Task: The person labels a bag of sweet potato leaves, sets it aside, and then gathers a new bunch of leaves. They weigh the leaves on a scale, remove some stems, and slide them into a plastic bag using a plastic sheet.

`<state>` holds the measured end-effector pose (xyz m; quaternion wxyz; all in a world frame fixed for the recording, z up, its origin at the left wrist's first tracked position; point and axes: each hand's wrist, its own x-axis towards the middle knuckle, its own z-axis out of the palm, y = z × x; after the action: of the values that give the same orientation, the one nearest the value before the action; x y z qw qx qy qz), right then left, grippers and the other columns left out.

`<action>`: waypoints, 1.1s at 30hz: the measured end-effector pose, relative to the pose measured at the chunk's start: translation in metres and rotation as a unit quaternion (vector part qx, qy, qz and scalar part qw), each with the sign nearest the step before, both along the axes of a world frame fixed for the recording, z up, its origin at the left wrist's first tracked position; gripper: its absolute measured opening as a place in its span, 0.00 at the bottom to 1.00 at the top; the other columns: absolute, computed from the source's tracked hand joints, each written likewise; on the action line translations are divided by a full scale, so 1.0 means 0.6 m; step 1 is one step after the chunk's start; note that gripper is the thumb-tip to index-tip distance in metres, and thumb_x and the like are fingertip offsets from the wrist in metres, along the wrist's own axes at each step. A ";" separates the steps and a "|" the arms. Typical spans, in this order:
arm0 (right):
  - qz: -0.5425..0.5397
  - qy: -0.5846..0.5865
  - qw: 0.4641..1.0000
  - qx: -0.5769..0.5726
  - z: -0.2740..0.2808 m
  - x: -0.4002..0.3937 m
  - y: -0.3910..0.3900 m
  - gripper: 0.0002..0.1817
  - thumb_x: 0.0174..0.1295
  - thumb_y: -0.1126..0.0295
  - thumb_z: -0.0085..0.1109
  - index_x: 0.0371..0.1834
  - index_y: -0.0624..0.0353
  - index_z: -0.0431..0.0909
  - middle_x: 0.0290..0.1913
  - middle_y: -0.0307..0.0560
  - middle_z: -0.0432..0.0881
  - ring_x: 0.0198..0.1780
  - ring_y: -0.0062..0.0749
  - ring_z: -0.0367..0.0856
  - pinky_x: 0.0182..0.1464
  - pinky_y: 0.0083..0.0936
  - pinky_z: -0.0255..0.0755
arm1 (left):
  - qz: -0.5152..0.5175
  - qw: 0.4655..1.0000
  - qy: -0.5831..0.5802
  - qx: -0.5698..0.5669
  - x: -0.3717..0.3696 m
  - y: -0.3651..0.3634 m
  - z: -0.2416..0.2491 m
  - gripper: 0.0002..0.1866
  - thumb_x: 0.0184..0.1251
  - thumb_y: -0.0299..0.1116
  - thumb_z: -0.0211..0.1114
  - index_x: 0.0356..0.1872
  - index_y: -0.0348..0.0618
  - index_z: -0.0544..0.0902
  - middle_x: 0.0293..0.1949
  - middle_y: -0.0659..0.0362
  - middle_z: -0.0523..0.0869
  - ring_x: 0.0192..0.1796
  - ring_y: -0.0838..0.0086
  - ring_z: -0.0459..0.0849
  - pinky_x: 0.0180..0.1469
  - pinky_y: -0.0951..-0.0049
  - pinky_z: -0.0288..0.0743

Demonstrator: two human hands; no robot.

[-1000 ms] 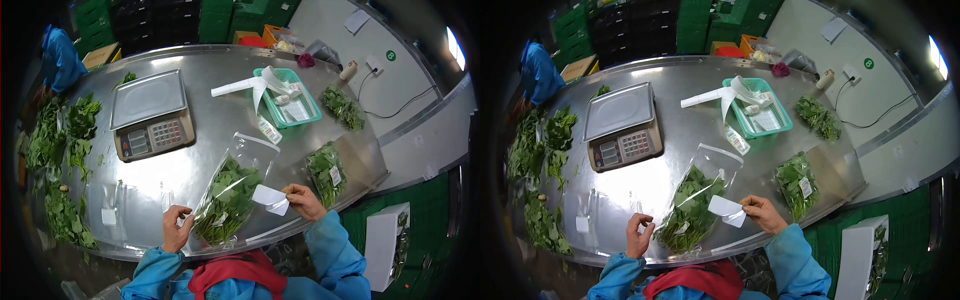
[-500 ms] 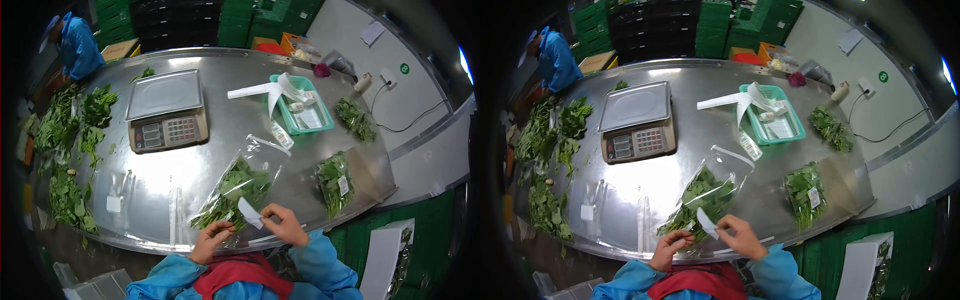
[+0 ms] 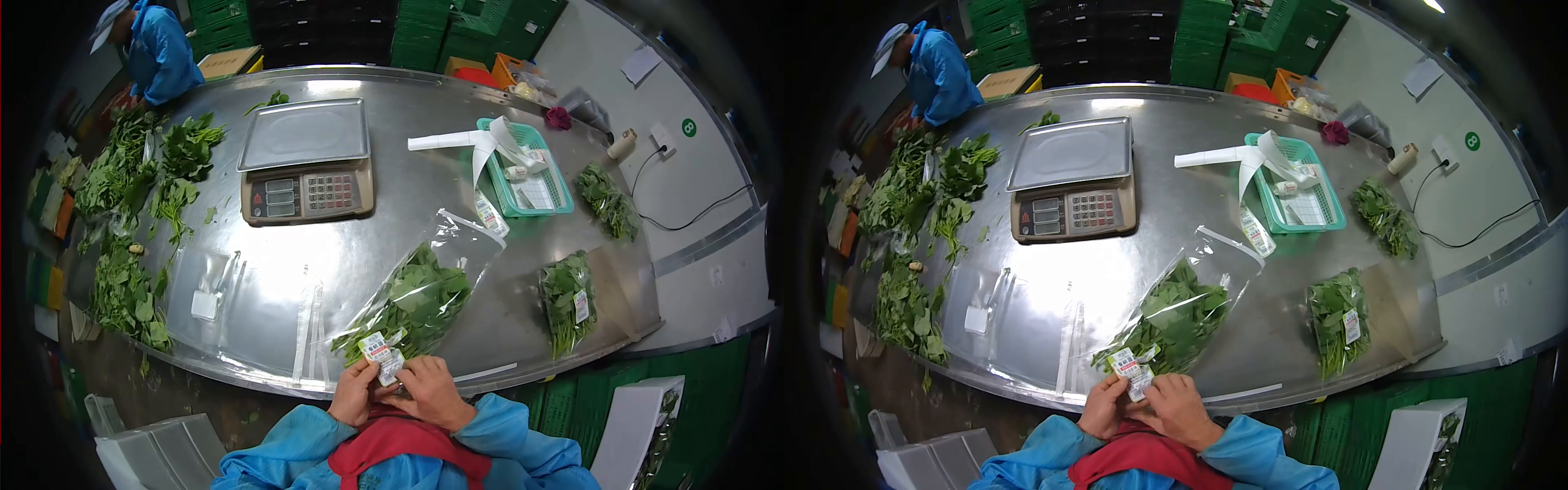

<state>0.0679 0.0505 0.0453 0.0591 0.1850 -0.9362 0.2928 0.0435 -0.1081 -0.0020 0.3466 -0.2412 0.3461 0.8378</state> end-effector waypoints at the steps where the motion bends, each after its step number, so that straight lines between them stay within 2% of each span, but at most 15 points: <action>1: -0.001 -0.016 1.000 -0.007 0.002 0.001 0.001 0.19 0.45 0.60 0.68 0.34 0.58 0.74 0.37 0.46 0.73 0.41 0.41 0.71 0.42 0.33 0.61 | 0.003 1.000 0.000 0.000 -0.001 -0.002 0.002 0.13 0.69 0.31 0.51 0.51 0.37 0.74 0.45 0.55 0.80 0.43 0.71 0.82 0.40 0.73 0.83; 3: -0.030 -0.030 0.999 -0.034 -0.001 0.001 0.012 0.18 0.45 0.61 0.68 0.35 0.59 0.74 0.35 0.47 0.73 0.39 0.41 0.71 0.41 0.33 0.62 | -0.009 0.999 0.018 -0.040 -0.004 -0.006 0.008 0.14 0.69 0.30 0.49 0.52 0.36 0.72 0.47 0.54 0.79 0.48 0.66 0.80 0.47 0.65 0.81; 5: -0.059 -0.045 0.995 -0.061 -0.012 -0.003 0.024 0.18 0.46 0.62 0.68 0.35 0.60 0.74 0.33 0.47 0.73 0.38 0.41 0.72 0.41 0.32 0.64 | -0.005 0.999 0.024 -0.041 -0.003 -0.009 0.007 0.14 0.69 0.30 0.49 0.52 0.36 0.72 0.47 0.54 0.79 0.48 0.66 0.81 0.46 0.65 0.81; 7: -0.147 -0.101 0.971 -0.156 -0.035 -0.012 0.035 0.16 0.48 0.66 0.67 0.35 0.62 0.75 0.30 0.48 0.73 0.35 0.39 0.74 0.38 0.29 0.67 | -0.005 0.999 0.030 -0.042 -0.003 -0.009 0.002 0.14 0.69 0.30 0.49 0.52 0.36 0.72 0.47 0.54 0.79 0.48 0.65 0.81 0.45 0.64 0.82; 8: -0.141 -0.112 0.963 -0.203 -0.045 -0.018 0.039 0.14 0.53 0.68 0.64 0.39 0.64 0.75 0.30 0.43 0.74 0.31 0.28 0.73 0.33 0.22 0.68 | -0.012 0.998 0.034 -0.045 -0.002 -0.007 -0.003 0.14 0.69 0.31 0.49 0.52 0.37 0.72 0.47 0.54 0.79 0.47 0.65 0.81 0.44 0.64 0.82; 9: -0.143 -0.110 0.962 -0.203 -0.043 -0.022 0.037 0.14 0.53 0.68 0.64 0.39 0.64 0.75 0.30 0.43 0.74 0.31 0.28 0.73 0.33 0.22 0.68 | -0.021 0.998 0.038 -0.049 -0.002 -0.006 -0.005 0.14 0.69 0.31 0.49 0.52 0.37 0.72 0.47 0.54 0.80 0.47 0.65 0.81 0.44 0.64 0.81; 11: -0.179 -0.307 0.877 -0.323 -0.041 -0.028 0.030 0.15 0.55 0.66 0.62 0.41 0.65 0.76 0.31 0.43 0.77 0.30 0.23 0.74 0.32 0.21 0.69 | -0.034 0.997 0.045 -0.051 0.000 -0.004 -0.003 0.14 0.69 0.31 0.50 0.52 0.37 0.73 0.47 0.55 0.80 0.47 0.66 0.81 0.44 0.64 0.81; 12: -0.180 -0.305 0.878 -0.323 -0.043 -0.029 0.028 0.15 0.55 0.66 0.62 0.41 0.65 0.76 0.31 0.43 0.77 0.30 0.23 0.74 0.32 0.21 0.69 | -0.046 0.996 0.051 -0.055 0.000 -0.003 -0.002 0.14 0.69 0.31 0.50 0.52 0.38 0.73 0.47 0.55 0.80 0.47 0.66 0.81 0.44 0.65 0.81; 14: -0.155 -0.345 0.851 -0.363 -0.050 -0.031 0.025 0.15 0.58 0.66 0.60 0.41 0.66 0.76 0.32 0.41 0.79 0.29 0.16 0.71 0.30 0.17 0.67 | -0.058 0.995 0.050 -0.056 0.003 -0.002 -0.003 0.14 0.69 0.31 0.51 0.52 0.38 0.73 0.47 0.56 0.80 0.47 0.67 0.81 0.44 0.65 0.81; 21: -0.183 -0.347 0.838 -0.380 -0.075 0.010 0.044 0.10 0.60 0.69 0.58 0.37 0.66 0.78 0.29 0.37 0.78 0.32 0.14 0.70 0.33 0.15 0.65 | -0.146 0.984 0.080 -0.062 0.014 -0.001 -0.002 0.18 0.67 0.29 0.54 0.56 0.38 0.70 0.49 0.57 0.78 0.48 0.72 0.79 0.47 0.71 0.79; 24: -0.249 -0.317 0.789 -0.464 -0.086 0.031 0.064 0.06 0.60 0.72 0.58 0.34 0.65 0.77 0.29 0.35 0.77 0.32 0.14 0.71 0.35 0.15 0.66 | -0.189 0.976 0.089 -0.065 0.014 -0.010 -0.004 0.20 0.66 0.28 0.55 0.58 0.38 0.68 0.52 0.56 0.77 0.48 0.73 0.79 0.48 0.73 0.77; 27: -0.290 -0.287 0.781 -0.473 -0.084 0.042 0.094 0.06 0.60 0.73 0.57 0.34 0.65 0.77 0.28 0.35 0.77 0.31 0.14 0.71 0.35 0.15 0.66 | -0.221 0.967 0.094 -0.087 0.007 -0.015 0.004 0.18 0.66 0.29 0.55 0.56 0.37 0.70 0.49 0.55 0.80 0.46 0.74 0.80 0.47 0.74 0.75; 30: -0.316 -0.253 0.775 -0.485 -0.074 0.050 0.127 0.05 0.61 0.74 0.56 0.35 0.65 0.77 0.30 0.35 0.77 0.32 0.14 0.72 0.36 0.14 0.67 | -0.173 0.960 0.178 -0.134 -0.011 -0.020 0.005 0.13 0.64 0.27 0.56 0.49 0.36 0.76 0.40 0.55 0.83 0.41 0.75 0.81 0.46 0.75 0.74; 31: -0.328 -0.235 0.773 -0.490 -0.070 0.053 0.138 0.05 0.61 0.75 0.56 0.35 0.65 0.76 0.30 0.35 0.77 0.32 0.14 0.72 0.36 0.14 0.67 | -0.178 0.958 0.181 -0.133 -0.019 -0.024 0.001 0.13 0.64 0.27 0.56 0.49 0.36 0.76 0.40 0.55 0.83 0.41 0.75 0.81 0.46 0.75 0.74; 33: -0.342 -0.216 0.764 -0.502 -0.070 0.059 0.160 0.04 0.61 0.75 0.55 0.36 0.64 0.75 0.31 0.35 0.77 0.33 0.14 0.72 0.37 0.13 0.67 | -0.064 0.935 0.272 -0.220 -0.040 -0.028 -0.001 0.12 0.62 0.24 0.58 0.47 0.36 0.76 0.40 0.57 0.83 0.42 0.77 0.80 0.47 0.76 0.73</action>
<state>0.1034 0.1466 0.0030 0.0363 -0.2718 -0.6447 0.7136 0.0192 -0.1248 -0.0025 0.2308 -0.0517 0.6172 0.7504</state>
